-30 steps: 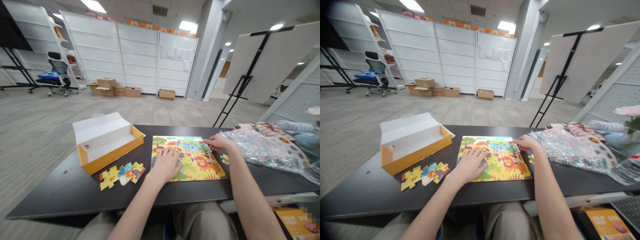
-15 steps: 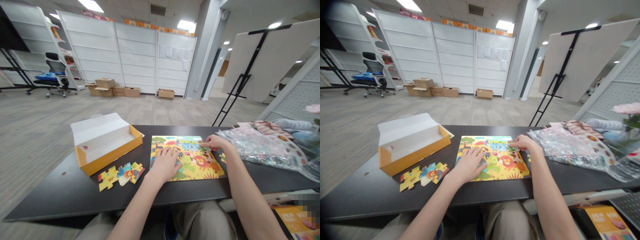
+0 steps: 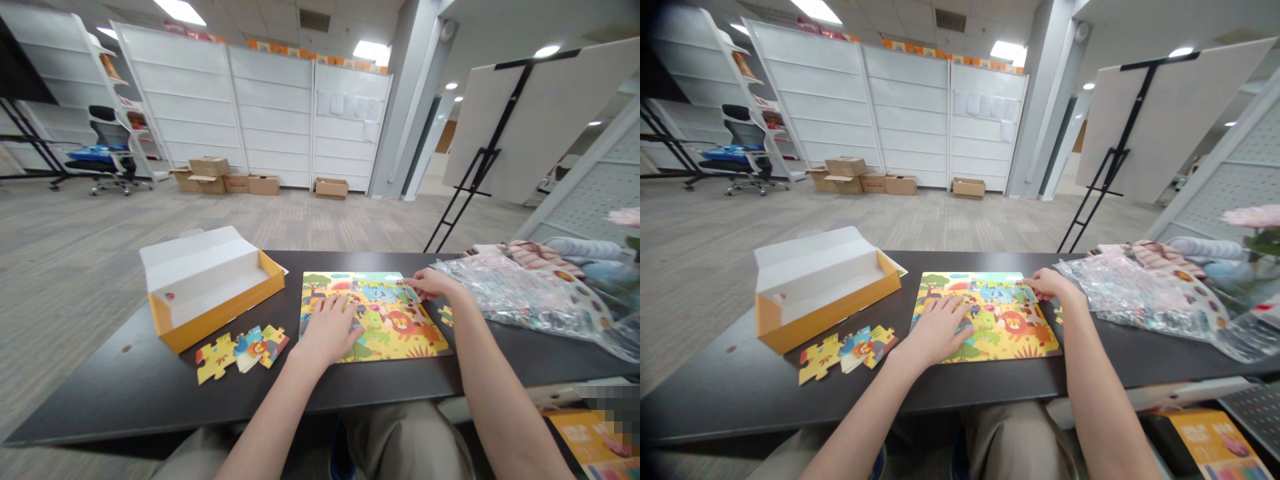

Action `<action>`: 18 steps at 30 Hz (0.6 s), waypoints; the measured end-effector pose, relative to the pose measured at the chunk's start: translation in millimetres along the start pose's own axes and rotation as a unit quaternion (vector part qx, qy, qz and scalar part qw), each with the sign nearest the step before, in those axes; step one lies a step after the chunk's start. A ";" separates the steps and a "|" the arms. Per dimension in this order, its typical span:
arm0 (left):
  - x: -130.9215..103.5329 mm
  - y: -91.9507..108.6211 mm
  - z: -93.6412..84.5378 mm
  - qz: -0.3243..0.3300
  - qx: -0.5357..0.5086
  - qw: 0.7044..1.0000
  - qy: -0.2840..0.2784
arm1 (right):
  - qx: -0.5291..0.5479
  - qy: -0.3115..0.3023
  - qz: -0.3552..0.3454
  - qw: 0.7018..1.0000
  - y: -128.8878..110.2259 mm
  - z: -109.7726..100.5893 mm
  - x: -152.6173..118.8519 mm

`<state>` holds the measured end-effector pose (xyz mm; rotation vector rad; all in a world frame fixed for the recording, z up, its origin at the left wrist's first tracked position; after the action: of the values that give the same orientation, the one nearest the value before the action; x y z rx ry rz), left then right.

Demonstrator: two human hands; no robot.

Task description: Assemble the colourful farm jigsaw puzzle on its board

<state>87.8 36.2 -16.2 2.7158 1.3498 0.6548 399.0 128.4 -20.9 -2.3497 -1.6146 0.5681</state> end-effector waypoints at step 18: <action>-0.1 -0.6 0.1 -0.003 -0.001 1.000 -0.001 | -0.017 -0.008 -0.037 0.999 -6.7 -7.2 -9.0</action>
<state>87.3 36.5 -16.5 2.7088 1.3562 0.6511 393.7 122.7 -10.1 -2.3033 -1.7224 0.5500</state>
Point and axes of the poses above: each hand's wrist, its own x-axis towards the middle knuckle, its own z-axis out of the palm, y = z × x, the point moved 5 cm from there along x, towards the middle knuckle, and after that the axes turned 10 degrees about y, right-handed, at the moved point
